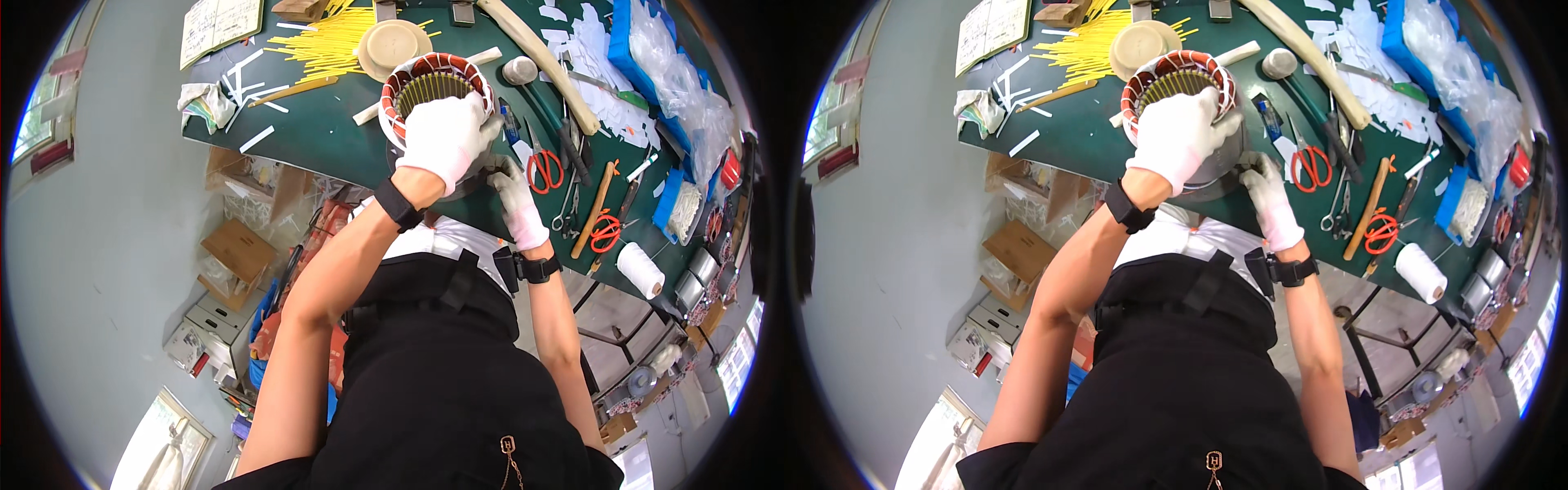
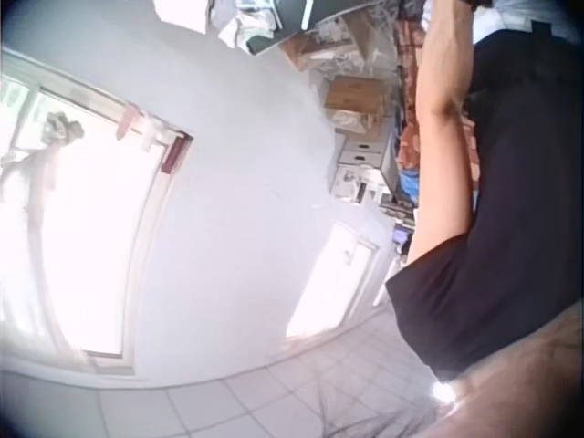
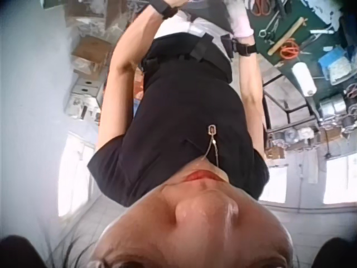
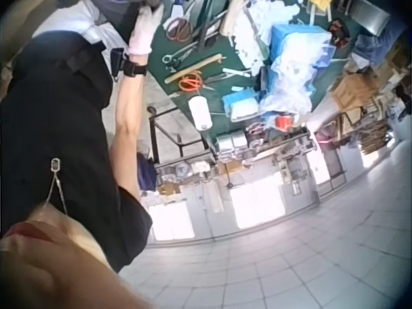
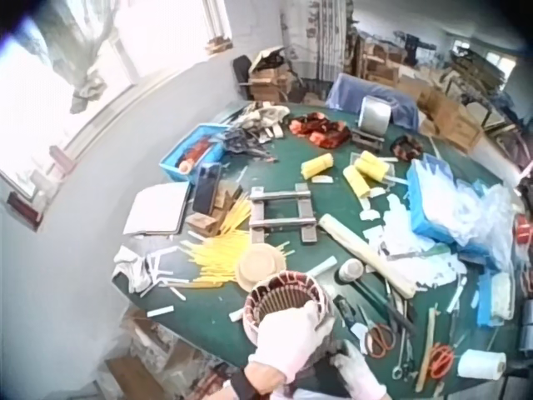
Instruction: Assembling a motor stator by inserting copper wire coils and using tools to secure and insulate them.
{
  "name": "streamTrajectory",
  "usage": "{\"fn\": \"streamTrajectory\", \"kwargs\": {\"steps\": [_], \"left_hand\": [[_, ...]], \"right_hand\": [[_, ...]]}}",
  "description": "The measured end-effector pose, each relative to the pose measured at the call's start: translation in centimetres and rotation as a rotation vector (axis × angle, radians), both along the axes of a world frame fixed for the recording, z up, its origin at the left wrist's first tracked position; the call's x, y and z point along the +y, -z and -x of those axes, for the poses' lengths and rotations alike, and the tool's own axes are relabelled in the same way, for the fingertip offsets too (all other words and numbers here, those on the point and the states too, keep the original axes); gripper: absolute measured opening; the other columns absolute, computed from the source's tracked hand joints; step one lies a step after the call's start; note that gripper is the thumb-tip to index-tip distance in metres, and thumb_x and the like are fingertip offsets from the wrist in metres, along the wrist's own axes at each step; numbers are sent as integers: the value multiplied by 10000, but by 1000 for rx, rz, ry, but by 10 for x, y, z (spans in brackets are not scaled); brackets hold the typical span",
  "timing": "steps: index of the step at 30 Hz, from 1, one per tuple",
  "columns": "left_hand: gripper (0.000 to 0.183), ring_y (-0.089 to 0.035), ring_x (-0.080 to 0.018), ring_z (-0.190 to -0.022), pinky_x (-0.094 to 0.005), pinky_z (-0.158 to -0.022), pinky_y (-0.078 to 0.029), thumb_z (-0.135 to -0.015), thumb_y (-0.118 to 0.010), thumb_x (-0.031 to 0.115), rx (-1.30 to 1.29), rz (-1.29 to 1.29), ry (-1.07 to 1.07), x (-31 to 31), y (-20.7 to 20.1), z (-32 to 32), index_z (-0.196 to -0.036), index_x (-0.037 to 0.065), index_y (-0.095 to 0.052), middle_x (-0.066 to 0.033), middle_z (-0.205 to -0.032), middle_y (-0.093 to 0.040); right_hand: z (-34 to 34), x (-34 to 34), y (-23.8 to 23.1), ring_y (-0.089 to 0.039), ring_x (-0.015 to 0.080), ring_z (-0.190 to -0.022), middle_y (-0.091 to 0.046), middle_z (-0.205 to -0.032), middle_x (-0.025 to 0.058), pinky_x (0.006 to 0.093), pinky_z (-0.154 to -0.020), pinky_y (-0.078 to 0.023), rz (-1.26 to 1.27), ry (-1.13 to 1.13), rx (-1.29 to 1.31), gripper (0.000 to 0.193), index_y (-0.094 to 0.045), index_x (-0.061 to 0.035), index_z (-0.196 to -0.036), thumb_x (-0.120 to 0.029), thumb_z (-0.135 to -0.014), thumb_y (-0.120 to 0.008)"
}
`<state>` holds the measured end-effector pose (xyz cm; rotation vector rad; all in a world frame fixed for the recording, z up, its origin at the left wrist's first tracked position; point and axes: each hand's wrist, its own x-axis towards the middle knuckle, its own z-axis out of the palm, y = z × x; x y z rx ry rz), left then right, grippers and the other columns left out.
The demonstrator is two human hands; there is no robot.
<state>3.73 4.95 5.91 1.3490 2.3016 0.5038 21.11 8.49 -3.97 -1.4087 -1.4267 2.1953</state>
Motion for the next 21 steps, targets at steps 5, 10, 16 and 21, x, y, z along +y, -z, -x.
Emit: {"fn": "streamTrajectory", "kwargs": {"steps": [5, 10, 16, 21], "left_hand": [[399, -626, -349, -612, -441, -580, -494, -839, -560, 415, -40, -18, 1, 11, 3, 8, -790, 21, -592, -199, -633, -608], [406, -623, -353, -607, -450, -574, -488, -842, -557, 413, -67, 31, -17, 14, -2, 11, -781, 13, -583, -203, -632, -605], [396, -619, -357, -598, -444, -564, -488, -846, -554, 411, -104, 28, -45, 2, -3, 15, -772, 23, -561, -206, -624, -597], [287, -627, -320, -563, -392, -524, -489, -784, -674, 302, -199, 8, -126, -43, -8, 14, -841, 39, -573, -160, -591, -599]], "right_hand": [[3, -2, -1, -521, 104, -837, -560, -887, 22, 266, -797, -438, -23, 13, 2, 237, -536, -20, -1049, -43, -821, -473], [6, -11, 9, -576, 166, -863, -569, -994, 67, 381, -770, -536, 544, 389, 292, 261, -487, -62, -1142, -239, -954, -450], [36, -16, 11, -595, 222, -1048, -573, -1202, 89, 407, -888, -515, 947, 542, 480, 427, -465, -87, -1247, -407, -977, -385], [42, -18, 19, -582, 187, -1066, -579, -1209, 52, 338, -910, -495, 820, 515, 369, 483, -496, -101, -1249, -470, -939, -458]]}}
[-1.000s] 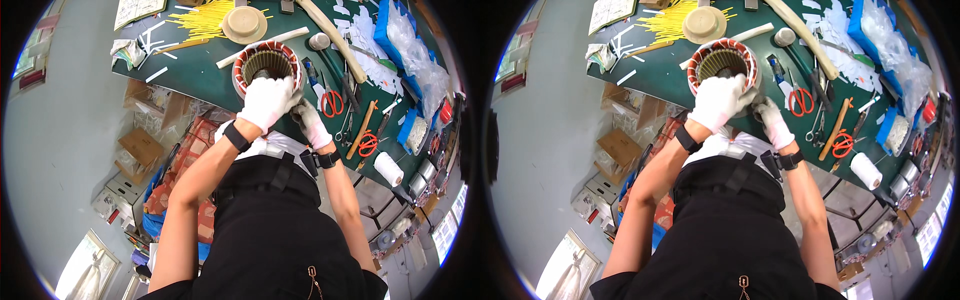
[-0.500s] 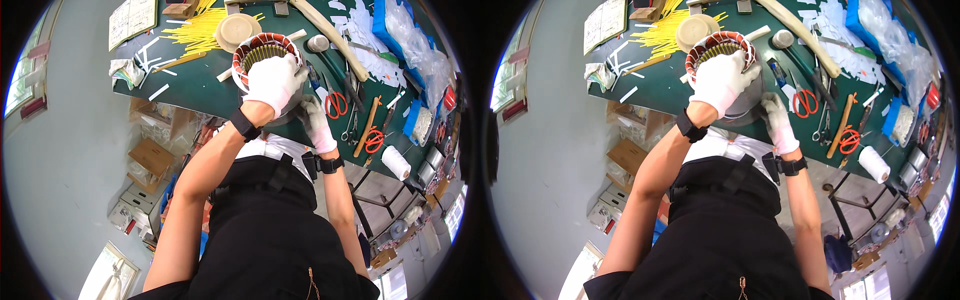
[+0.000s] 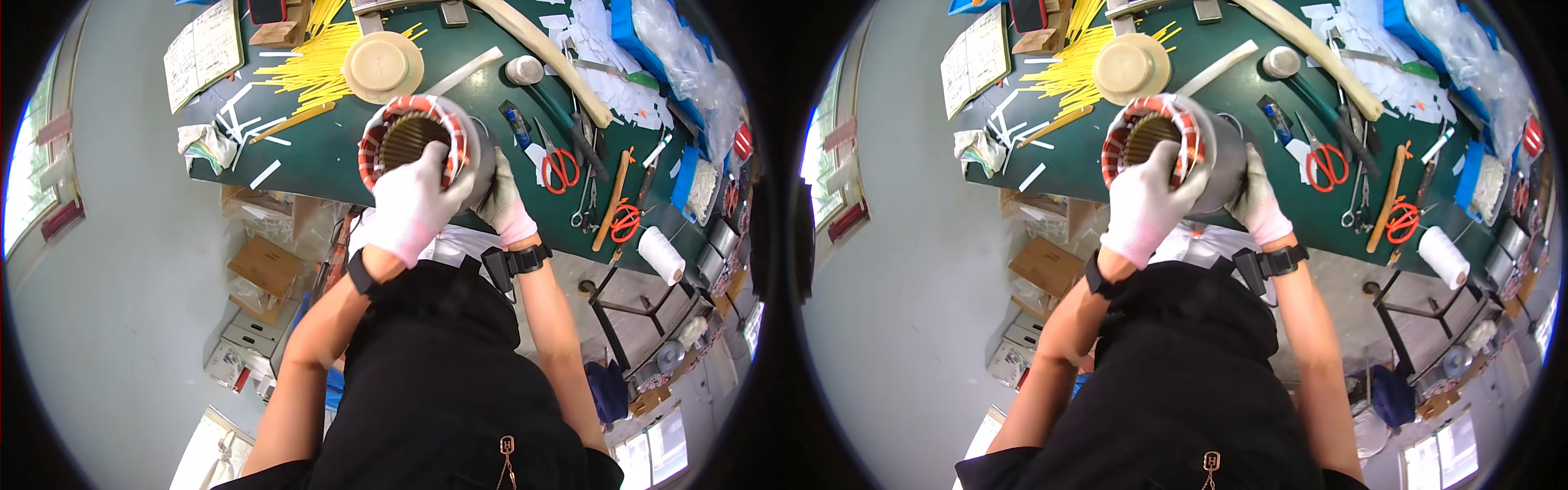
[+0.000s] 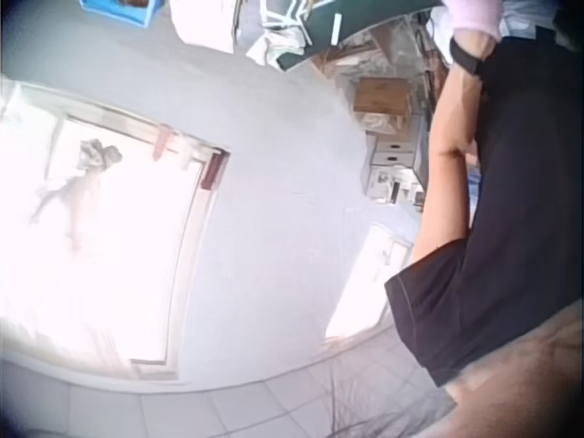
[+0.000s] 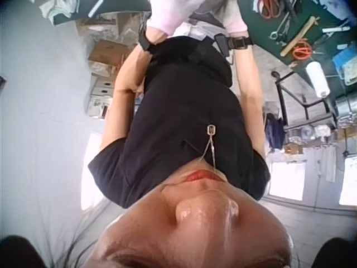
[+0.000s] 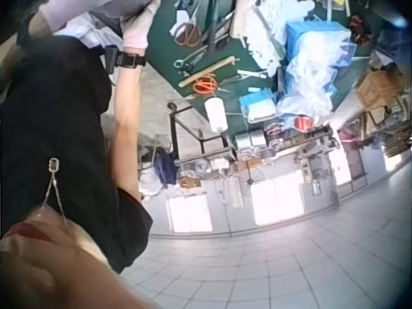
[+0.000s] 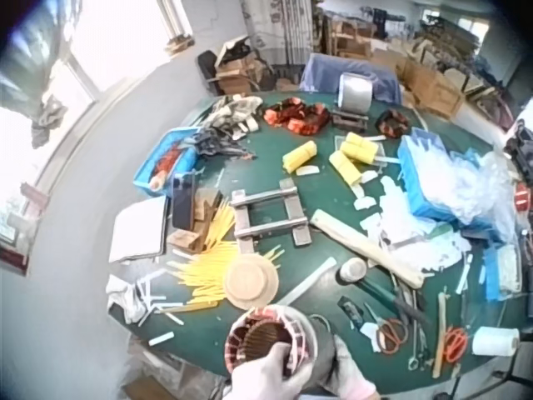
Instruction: Assembling a motor stator by inserting copper wire coils and using tools to secure and insulate them.
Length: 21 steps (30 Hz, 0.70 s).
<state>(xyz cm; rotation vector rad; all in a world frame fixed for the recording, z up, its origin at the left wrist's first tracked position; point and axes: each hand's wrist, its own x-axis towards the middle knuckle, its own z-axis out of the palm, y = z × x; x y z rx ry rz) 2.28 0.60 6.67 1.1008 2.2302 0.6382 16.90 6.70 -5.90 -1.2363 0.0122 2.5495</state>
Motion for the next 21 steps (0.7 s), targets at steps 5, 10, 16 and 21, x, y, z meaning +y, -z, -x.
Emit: {"fn": "streamTrajectory", "kwargs": {"steps": [5, 10, 16, 21], "left_hand": [[275, -642, -331, -598, -390, -567, -503, -739, -677, 200, -102, 89, -96, -20, -9, -12, -920, 28, -561, -183, -652, -618], [216, -591, -146, -593, -306, -564, -484, -781, -600, 126, -394, 80, -359, -40, -20, 7, -921, -25, -534, -104, -680, -605], [426, -426, -35, -614, -162, -532, -352, -757, -474, 76, -1087, -34, -597, -91, 26, 8, -1170, -20, -450, -49, -921, -575], [431, -550, -94, -741, -248, -641, -483, -812, -442, -5, -1542, 22, -445, -95, 125, 0, -1242, 13, -421, -66, -996, -577]], "right_hand": [[14, -1, -10, -539, 185, -1109, -585, -1198, 54, 326, -956, -428, -65, -158, -102, 500, -493, -83, -1264, -466, -945, -450], [16, 4, -36, -570, 141, -906, -634, -1018, 45, 280, -814, -454, -475, -271, -270, 494, -601, -24, -1127, -460, -945, -458], [46, 25, -120, -621, 339, -638, -614, -669, 162, 412, -571, -480, -1601, -713, -785, 318, -631, -59, -757, -365, -827, -583], [49, 9, -105, -609, 281, -573, -591, -601, 95, 404, -555, -477, -2083, -1061, -651, 299, -595, -88, -695, -380, -727, -651]]}}
